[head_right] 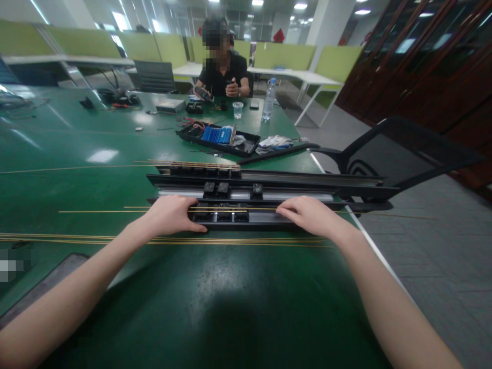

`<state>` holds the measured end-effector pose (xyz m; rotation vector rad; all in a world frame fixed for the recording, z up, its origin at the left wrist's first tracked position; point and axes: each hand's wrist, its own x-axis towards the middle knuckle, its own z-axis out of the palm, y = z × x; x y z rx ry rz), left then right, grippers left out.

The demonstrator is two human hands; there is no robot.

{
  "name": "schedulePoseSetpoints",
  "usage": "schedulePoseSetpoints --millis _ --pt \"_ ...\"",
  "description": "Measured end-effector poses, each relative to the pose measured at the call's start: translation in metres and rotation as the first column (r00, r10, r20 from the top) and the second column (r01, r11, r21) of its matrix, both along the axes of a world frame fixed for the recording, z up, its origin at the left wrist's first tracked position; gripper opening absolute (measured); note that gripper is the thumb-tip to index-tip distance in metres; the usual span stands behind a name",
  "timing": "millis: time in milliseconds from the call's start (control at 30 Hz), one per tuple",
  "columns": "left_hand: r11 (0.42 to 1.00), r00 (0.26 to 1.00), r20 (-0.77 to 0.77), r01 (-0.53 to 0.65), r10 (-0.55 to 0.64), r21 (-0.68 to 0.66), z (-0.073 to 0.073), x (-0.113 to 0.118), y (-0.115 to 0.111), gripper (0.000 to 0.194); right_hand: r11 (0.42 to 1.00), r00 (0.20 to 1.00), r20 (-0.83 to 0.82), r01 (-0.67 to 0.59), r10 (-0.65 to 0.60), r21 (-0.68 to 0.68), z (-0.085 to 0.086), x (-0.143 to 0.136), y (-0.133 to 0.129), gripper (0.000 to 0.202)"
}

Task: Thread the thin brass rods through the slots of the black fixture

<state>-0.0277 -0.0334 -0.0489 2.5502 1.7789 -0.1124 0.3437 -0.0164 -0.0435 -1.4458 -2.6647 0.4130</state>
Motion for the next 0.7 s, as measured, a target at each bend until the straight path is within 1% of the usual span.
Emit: schedulePoseSetpoints --millis 233,333,467,700 --pt "1.000 1.000 -0.012 0.003 -0.003 0.018 -0.001 0.000 0.000 0.073 0.998 0.999 -0.031 0.042 -0.043 -0.052 0.001 0.016 0.002 0.036" --pt "1.000 1.000 -0.010 0.002 -0.002 0.022 -0.001 -0.001 0.000 0.072 0.991 0.996 -0.038 0.078 -0.082 -0.111 0.006 0.024 0.002 0.038" --pt "1.000 1.000 -0.003 0.002 -0.002 0.023 -0.001 -0.001 -0.001 0.072 0.973 0.989 0.009 0.145 -0.146 -0.182 0.015 0.036 0.003 0.041" --pt "1.000 1.000 0.006 0.005 -0.005 0.018 0.000 -0.001 -0.001 0.072 0.936 0.973 0.051 0.232 -0.226 -0.267 0.024 0.069 0.008 0.042"
